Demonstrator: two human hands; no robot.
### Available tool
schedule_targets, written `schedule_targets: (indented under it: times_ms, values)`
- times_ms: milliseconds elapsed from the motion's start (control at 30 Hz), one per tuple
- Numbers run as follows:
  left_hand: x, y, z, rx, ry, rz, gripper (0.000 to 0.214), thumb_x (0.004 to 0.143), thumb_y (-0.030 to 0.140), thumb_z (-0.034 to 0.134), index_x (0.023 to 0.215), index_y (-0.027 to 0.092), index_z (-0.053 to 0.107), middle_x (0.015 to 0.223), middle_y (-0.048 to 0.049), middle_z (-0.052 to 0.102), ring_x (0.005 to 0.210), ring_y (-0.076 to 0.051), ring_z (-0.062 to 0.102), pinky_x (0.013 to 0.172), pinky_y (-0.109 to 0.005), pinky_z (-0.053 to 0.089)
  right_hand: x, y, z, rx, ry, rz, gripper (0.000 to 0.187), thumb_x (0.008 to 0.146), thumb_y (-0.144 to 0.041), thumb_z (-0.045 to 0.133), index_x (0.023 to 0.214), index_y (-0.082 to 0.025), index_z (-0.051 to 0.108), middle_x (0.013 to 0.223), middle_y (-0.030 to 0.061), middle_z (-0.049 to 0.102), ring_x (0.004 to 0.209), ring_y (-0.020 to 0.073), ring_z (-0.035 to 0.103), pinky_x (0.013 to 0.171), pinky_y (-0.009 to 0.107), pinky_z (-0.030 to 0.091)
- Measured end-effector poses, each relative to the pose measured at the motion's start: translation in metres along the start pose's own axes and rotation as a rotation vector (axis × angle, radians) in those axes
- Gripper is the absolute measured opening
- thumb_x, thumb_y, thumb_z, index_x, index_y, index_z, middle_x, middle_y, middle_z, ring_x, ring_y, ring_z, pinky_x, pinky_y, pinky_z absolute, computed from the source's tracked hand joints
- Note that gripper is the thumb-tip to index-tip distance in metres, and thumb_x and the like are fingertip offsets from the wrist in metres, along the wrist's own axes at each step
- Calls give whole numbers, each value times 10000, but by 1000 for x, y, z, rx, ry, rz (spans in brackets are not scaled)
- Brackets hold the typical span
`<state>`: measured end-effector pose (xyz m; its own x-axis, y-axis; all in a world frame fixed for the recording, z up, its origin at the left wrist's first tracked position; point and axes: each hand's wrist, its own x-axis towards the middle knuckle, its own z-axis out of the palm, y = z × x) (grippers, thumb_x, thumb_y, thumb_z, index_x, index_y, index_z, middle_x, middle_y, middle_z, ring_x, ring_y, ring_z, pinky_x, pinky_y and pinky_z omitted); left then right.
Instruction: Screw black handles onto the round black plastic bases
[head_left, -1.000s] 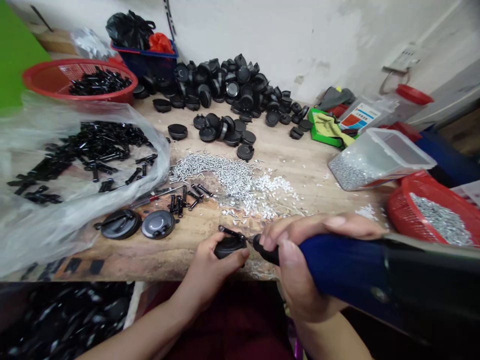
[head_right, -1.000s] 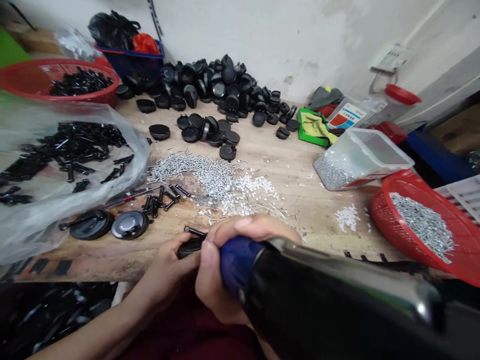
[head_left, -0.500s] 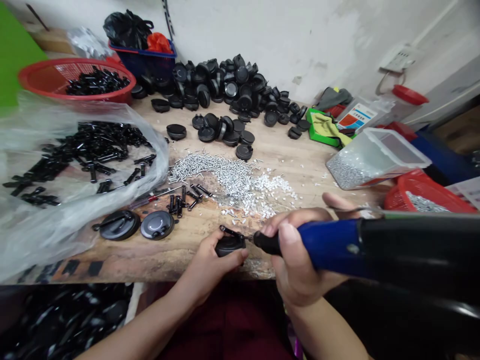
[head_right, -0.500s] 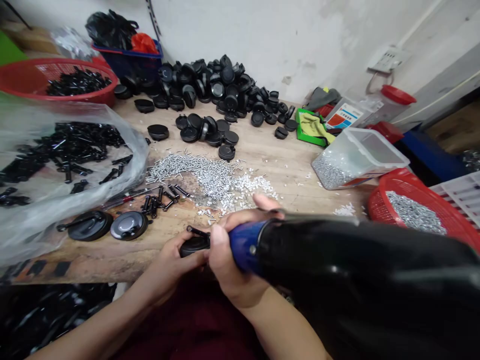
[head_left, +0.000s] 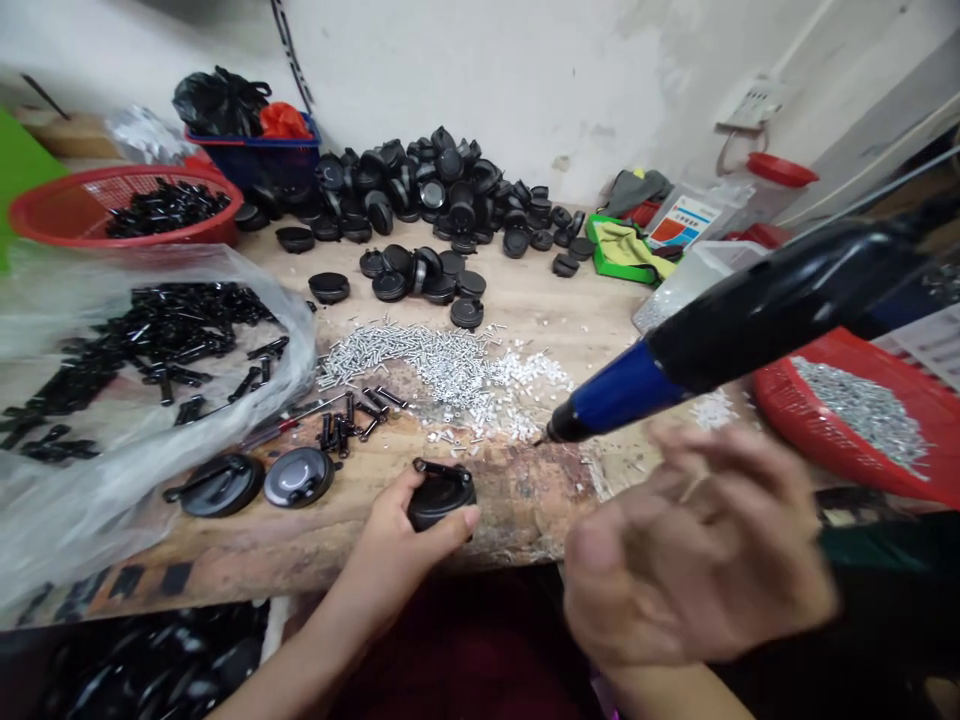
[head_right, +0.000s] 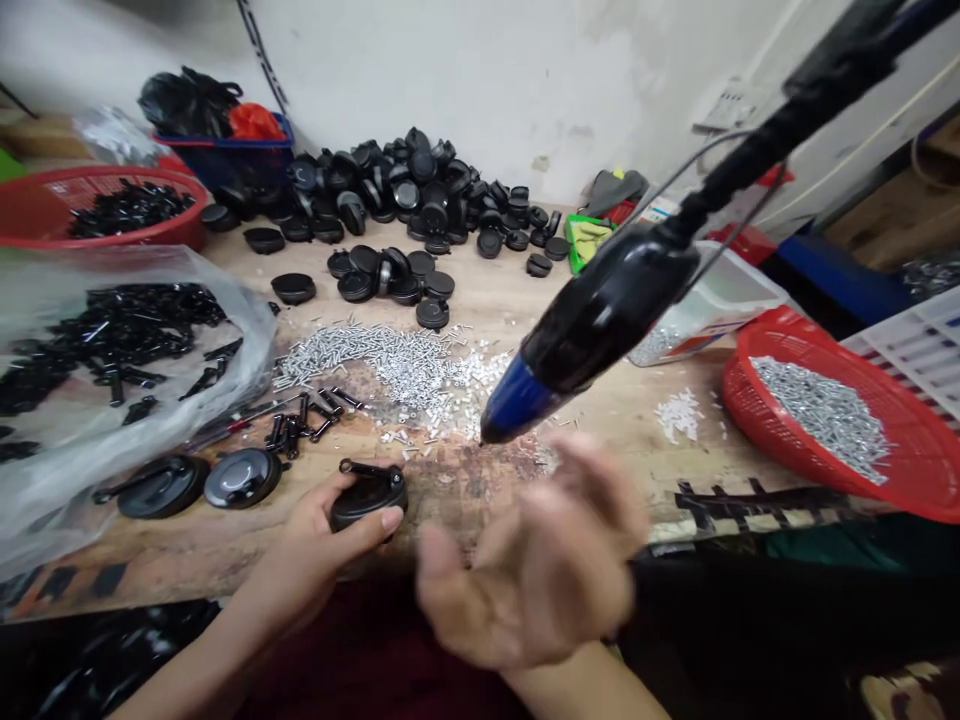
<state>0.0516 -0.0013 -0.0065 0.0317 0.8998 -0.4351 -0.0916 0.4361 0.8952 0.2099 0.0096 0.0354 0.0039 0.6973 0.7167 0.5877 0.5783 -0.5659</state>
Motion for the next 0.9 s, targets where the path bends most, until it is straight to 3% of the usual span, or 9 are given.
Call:
schedule_targets:
  times_ms: [100,167,233,333,533,700,900]
  values:
    - [-1,0,1,141,-10,151,388,669,247,736,1025,174,599,956,-45,676,876,-209,622,779,-297,477,-13,-4,9,86,-173,-7,373,820,-276,619,1173,-302,500,1162,70,493,1079,246,539,887,446,508]
    - [-3,-1,1,276,5,295,355,686,197,698,1024,196,589,983,-40,664,911,-216,615,802,-307,472,-15,-4,17,107,-384,75,232,851,-216,589,1081,-245,589,1117,73,542,1051,214,553,890,391,515]
    - [-6,-2,0,407,35,431,305,701,159,665,992,207,589,965,-35,648,910,-211,603,818,-306,459,-17,-1,25,112,-507,116,189,892,-160,510,1034,-225,616,1032,62,590,993,190,573,867,360,520]
    - [-11,-2,-2,462,36,548,290,723,130,633,998,214,592,1009,-46,629,961,-211,585,873,-309,439,-20,2,32,132,-556,119,213,909,-106,447,1005,-207,609,963,48,619,937,171,594,844,325,517]
    - [-14,-5,-15,486,22,588,333,727,117,624,1041,212,565,1058,-62,601,1019,-221,569,898,-326,450,-26,-5,42,181,-545,128,203,913,-87,423,1004,-201,565,971,51,588,933,155,601,834,294,512]
    - [-21,-30,-48,576,86,644,388,742,117,607,1099,228,503,1104,-64,576,1052,-214,564,916,-354,465,-23,-9,63,279,-717,81,122,929,-159,461,962,-189,574,926,42,573,891,140,597,802,265,508]
    - [-38,-59,-113,694,489,643,436,751,271,687,1139,220,497,1096,-76,586,1030,-238,581,921,-403,468,-27,-25,118,152,-804,-12,165,930,-249,471,1043,-180,571,1039,80,560,916,187,588,787,319,516]
